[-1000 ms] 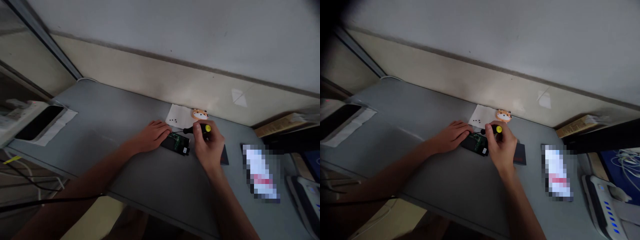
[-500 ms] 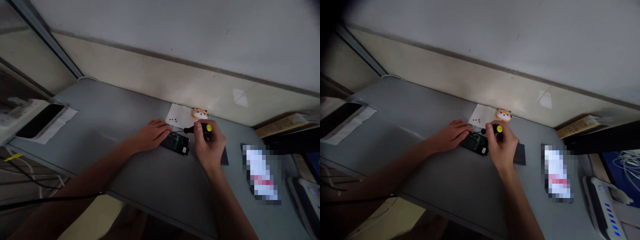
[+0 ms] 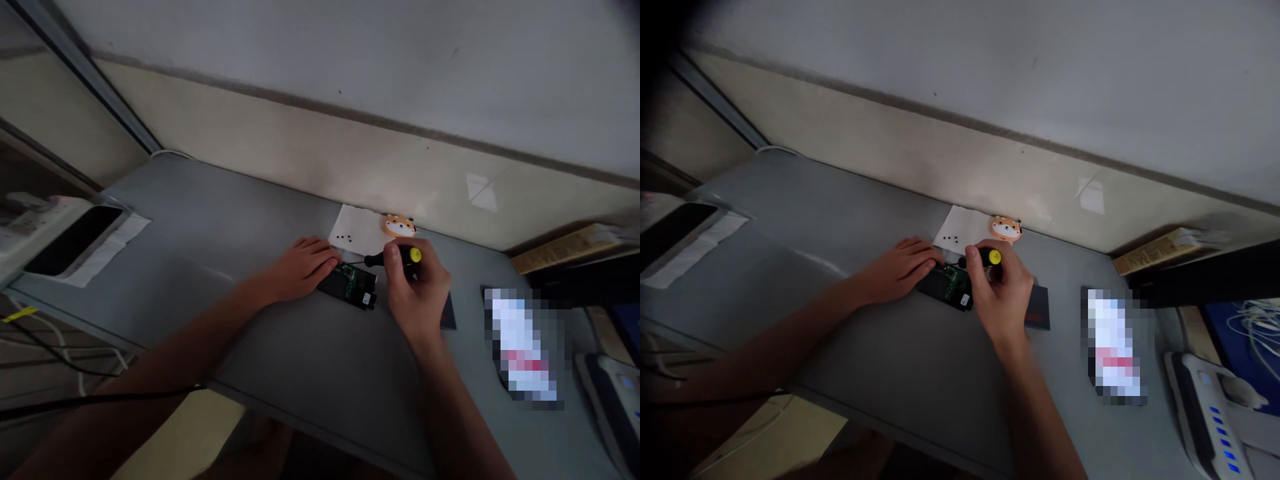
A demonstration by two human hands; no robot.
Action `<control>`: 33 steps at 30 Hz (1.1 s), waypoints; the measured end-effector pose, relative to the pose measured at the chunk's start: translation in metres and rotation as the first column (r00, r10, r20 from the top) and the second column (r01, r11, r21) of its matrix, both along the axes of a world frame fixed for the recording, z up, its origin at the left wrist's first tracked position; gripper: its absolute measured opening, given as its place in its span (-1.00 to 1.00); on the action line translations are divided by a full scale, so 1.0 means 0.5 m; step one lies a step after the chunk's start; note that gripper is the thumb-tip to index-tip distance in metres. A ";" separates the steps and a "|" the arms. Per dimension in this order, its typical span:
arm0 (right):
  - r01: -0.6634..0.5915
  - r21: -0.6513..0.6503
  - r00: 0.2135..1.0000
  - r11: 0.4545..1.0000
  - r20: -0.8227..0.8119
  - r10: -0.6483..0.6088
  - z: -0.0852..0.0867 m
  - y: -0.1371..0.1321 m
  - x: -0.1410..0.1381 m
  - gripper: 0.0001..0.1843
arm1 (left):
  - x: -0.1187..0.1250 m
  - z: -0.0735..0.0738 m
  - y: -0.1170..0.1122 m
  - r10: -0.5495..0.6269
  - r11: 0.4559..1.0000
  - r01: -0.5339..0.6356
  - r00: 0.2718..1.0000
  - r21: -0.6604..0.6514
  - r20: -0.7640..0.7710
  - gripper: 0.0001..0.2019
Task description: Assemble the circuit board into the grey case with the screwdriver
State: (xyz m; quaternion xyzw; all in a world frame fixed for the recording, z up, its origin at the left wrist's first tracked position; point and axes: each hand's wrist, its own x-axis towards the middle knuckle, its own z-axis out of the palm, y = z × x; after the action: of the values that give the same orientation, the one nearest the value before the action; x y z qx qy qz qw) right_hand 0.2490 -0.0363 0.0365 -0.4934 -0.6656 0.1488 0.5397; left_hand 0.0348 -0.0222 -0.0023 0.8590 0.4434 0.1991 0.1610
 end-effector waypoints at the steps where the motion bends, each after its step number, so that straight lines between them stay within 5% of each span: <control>1: -0.002 0.001 1.000 1.000 0.006 0.002 0.000 0.000 0.000 -0.74 | 0.000 0.000 0.000 0.003 1.000 -0.003 1.000 -0.003 0.001 -0.59; 15: -0.041 -0.133 0.989 0.990 0.132 0.059 0.030 0.001 0.004 -0.69 | 0.003 -0.006 0.000 0.027 1.000 -0.027 1.000 0.007 0.008 -0.67; 20: -0.303 -0.123 0.937 0.945 0.140 0.319 0.050 0.044 -0.015 -0.74 | 0.002 -0.004 -0.002 0.016 1.000 -0.016 1.000 -0.003 0.017 -0.63; 24: -0.362 -0.157 0.908 0.919 0.164 0.385 0.076 0.081 -0.021 -0.78 | 0.001 -0.004 -0.001 0.010 1.000 -0.010 1.000 -0.004 0.026 -0.64; 29: -0.506 -0.297 0.860 0.809 -0.103 0.500 0.077 0.100 -0.027 -0.87 | 0.000 -0.010 0.002 0.015 1.000 -0.015 0.998 -0.004 0.055 -0.62; 33: -0.619 -0.167 0.717 0.767 -0.519 0.466 0.045 0.100 -0.053 -0.88 | -0.001 -0.015 0.006 0.015 1.000 -0.014 0.996 -0.004 0.090 -0.61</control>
State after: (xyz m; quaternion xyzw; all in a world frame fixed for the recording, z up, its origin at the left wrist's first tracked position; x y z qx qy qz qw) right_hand 0.2224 0.0140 0.0590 -0.3075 -0.6045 0.5209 0.5183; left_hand 0.0343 -0.0192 -0.0099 0.8456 0.4423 0.2380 0.1808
